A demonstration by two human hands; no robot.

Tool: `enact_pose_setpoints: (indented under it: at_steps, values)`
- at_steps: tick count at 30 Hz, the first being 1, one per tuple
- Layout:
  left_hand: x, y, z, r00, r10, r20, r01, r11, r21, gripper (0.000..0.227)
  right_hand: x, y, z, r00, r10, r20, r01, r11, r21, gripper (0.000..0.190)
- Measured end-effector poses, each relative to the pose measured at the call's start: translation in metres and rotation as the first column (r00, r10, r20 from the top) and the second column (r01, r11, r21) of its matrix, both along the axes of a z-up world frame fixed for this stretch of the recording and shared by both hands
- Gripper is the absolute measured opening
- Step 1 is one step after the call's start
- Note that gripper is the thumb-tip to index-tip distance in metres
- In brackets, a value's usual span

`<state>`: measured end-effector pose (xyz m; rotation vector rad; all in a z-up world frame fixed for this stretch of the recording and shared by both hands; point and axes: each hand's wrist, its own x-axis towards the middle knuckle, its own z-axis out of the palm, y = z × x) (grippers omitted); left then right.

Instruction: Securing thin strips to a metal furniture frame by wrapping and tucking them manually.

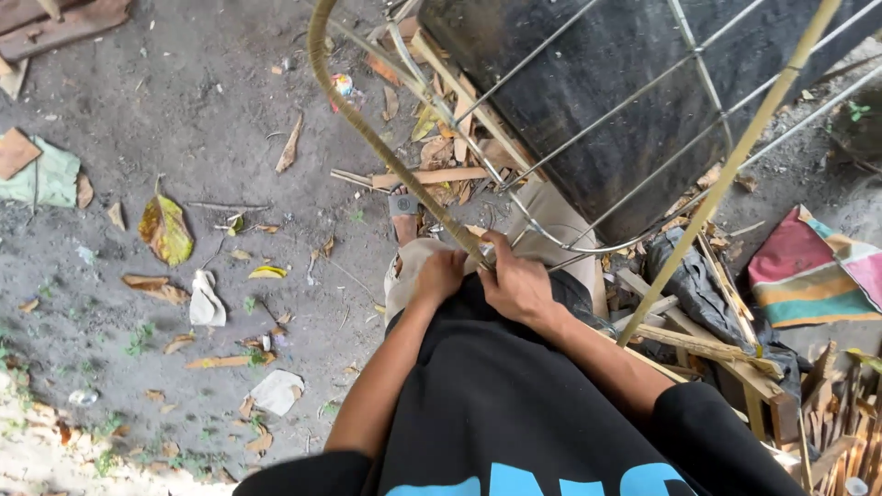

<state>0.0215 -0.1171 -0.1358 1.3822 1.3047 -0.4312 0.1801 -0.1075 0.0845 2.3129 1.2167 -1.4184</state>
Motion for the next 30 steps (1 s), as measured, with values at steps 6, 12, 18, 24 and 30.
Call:
enact_pose_setpoints:
  at_steps: [6, 12, 18, 24, 30]
  values:
    - [0.040, -0.013, -0.061, 0.795, -0.161, 0.585, 0.038, 0.976, 0.216, 0.029, 0.023, -0.001, -0.004, 0.980, 0.002, -0.200, 0.016, 0.996, 0.088, 0.050]
    - [0.081, 0.046, 0.001, 0.803, -0.129, 0.582, 0.197, 0.979, -0.056, 0.023, 0.028, 0.031, 0.002, 0.903, 0.424, 0.075, -0.413, 0.902, -0.127, 0.032]
    - [0.070, 0.053, 0.020, 0.921, -0.283, 0.267, 0.283, 0.958, 0.040, 0.033, 0.007, -0.021, -0.072, 0.725, 0.448, 0.523, -0.600, 0.783, 0.160, 0.020]
    - [0.016, 0.090, 0.123, 0.981, 0.136, 0.136, -0.135, 0.991, -0.013, 0.042, 0.007, -0.032, 0.013, 0.838, 0.382, 0.390, -0.480, 0.855, 0.194, 0.017]
    - [0.022, 0.040, 0.122, 0.925, 0.183, 0.332, -0.054, 0.931, -0.362, 0.047, -0.022, -0.055, 0.044, 0.903, 0.355, 0.240, -0.420, 0.843, 0.335, 0.016]
